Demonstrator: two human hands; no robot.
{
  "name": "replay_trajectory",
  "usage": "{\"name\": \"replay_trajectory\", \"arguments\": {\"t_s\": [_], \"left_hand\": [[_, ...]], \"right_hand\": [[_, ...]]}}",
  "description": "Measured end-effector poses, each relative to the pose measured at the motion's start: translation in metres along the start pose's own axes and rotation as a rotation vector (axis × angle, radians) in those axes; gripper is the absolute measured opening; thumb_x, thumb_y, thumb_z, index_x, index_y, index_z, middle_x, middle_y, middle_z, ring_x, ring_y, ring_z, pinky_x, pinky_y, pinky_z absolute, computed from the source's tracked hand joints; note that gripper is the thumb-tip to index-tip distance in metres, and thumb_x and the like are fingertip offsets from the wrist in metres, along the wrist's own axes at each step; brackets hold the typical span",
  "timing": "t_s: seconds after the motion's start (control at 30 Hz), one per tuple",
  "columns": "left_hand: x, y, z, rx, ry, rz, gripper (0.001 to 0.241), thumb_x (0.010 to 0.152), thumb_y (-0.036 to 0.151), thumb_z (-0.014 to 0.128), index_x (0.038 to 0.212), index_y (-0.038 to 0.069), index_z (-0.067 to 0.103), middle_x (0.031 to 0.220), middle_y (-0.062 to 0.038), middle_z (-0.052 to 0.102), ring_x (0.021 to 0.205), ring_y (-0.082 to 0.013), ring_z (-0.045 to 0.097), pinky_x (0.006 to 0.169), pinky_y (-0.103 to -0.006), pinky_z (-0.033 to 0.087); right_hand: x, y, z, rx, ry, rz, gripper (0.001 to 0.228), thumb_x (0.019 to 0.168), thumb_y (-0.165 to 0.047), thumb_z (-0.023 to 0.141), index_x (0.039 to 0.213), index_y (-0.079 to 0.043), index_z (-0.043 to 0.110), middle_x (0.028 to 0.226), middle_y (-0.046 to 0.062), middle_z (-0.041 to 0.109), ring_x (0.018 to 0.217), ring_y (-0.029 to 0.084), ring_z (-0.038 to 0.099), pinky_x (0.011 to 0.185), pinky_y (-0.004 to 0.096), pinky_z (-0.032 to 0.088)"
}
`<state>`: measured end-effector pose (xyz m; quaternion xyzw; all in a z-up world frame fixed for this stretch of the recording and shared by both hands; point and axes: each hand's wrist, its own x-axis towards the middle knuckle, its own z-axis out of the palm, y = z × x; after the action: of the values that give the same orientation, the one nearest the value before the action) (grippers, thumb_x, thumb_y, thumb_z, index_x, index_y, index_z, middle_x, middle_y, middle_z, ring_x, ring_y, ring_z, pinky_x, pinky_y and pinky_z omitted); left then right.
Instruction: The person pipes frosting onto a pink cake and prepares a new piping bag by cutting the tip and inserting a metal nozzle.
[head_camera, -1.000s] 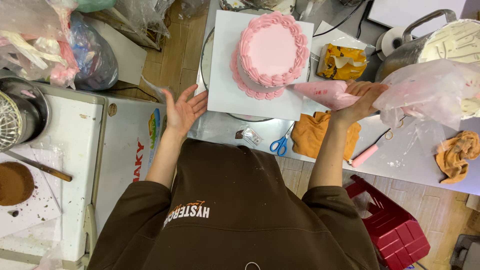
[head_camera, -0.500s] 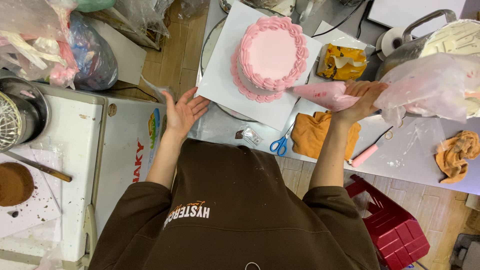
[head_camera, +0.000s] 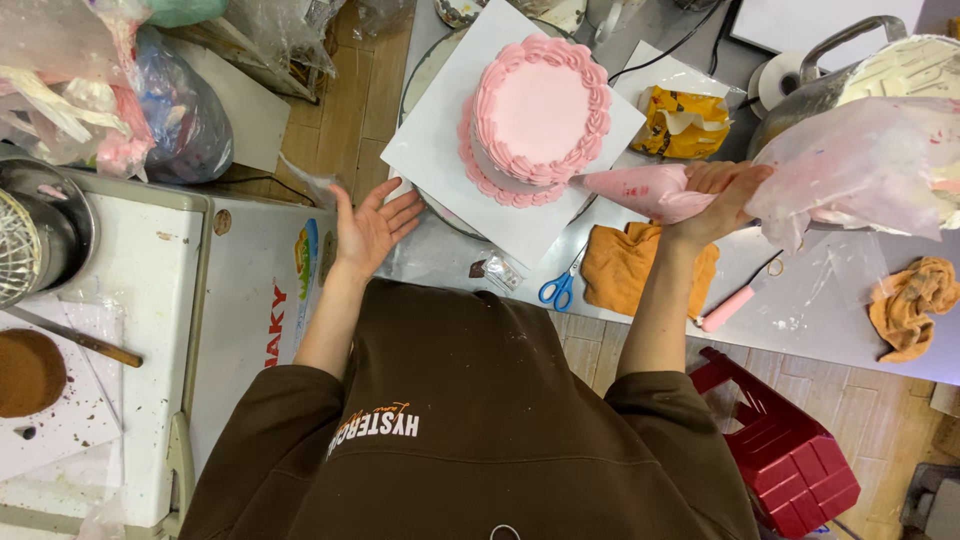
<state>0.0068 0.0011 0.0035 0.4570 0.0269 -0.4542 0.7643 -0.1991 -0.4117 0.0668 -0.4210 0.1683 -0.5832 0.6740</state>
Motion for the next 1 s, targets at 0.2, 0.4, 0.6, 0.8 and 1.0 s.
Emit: {"name": "replay_trajectory", "arguments": {"t_s": [0.2,0.4,0.6,0.8,1.0], "left_hand": [[-0.005,0.000,0.016,-0.020,-0.036,-0.026,0.125,0.076,0.094,0.013,0.162,0.003,0.023,0.152,-0.036,0.042,0.141,-0.0469,0.046,0.118,-0.0608,0.036],[-0.004,-0.037,0.031,-0.107,-0.114,-0.272,0.135,0.066,0.099,0.009,0.162,0.004,0.007,0.152,-0.037,0.041,0.144,-0.0480,0.042,0.117,-0.0615,0.036],[0.009,-0.049,0.021,0.012,-0.193,-0.139,0.128,0.074,0.096,0.015,0.166,0.009,0.002,0.164,-0.020,0.032,0.151,-0.0378,0.035,0.122,-0.0569,0.031],[0.027,-0.033,0.020,0.222,-0.029,0.007,0.083,0.099,0.038,0.064,0.158,0.005,0.016,0.135,-0.025,0.058,0.112,-0.0371,0.067,0.096,-0.0522,0.059],[0.018,-0.060,0.056,0.188,0.010,-0.082,0.074,0.094,0.015,0.070,0.151,0.001,0.025,0.130,-0.018,0.061,0.103,-0.0309,0.072,0.091,-0.0462,0.063]], "right_hand": [[0.011,-0.017,-0.010,0.031,0.021,-0.047,0.047,0.109,-0.047,0.055,0.082,-0.010,0.046,0.062,0.002,0.037,0.053,0.013,0.031,0.050,0.030,0.030],[0.031,-0.085,-0.027,0.107,0.058,-0.213,0.069,0.092,-0.075,0.039,0.097,-0.009,0.054,0.085,0.011,0.060,0.082,0.029,0.062,0.085,0.051,0.059],[-0.009,-0.117,-0.059,0.007,-0.073,0.290,0.112,0.072,-0.088,0.065,0.146,-0.007,0.043,0.146,0.013,0.054,0.146,0.028,0.052,0.127,0.052,0.037],[-0.045,-0.110,-0.095,0.199,0.062,0.325,0.095,0.077,-0.069,0.075,0.145,-0.009,0.048,0.145,0.011,0.058,0.145,0.028,0.053,0.131,0.055,0.040],[-0.053,-0.112,-0.093,0.069,0.032,0.168,0.047,0.102,-0.055,0.061,0.118,-0.011,0.068,0.129,0.008,0.071,0.125,0.022,0.064,0.115,0.045,0.045]]}}
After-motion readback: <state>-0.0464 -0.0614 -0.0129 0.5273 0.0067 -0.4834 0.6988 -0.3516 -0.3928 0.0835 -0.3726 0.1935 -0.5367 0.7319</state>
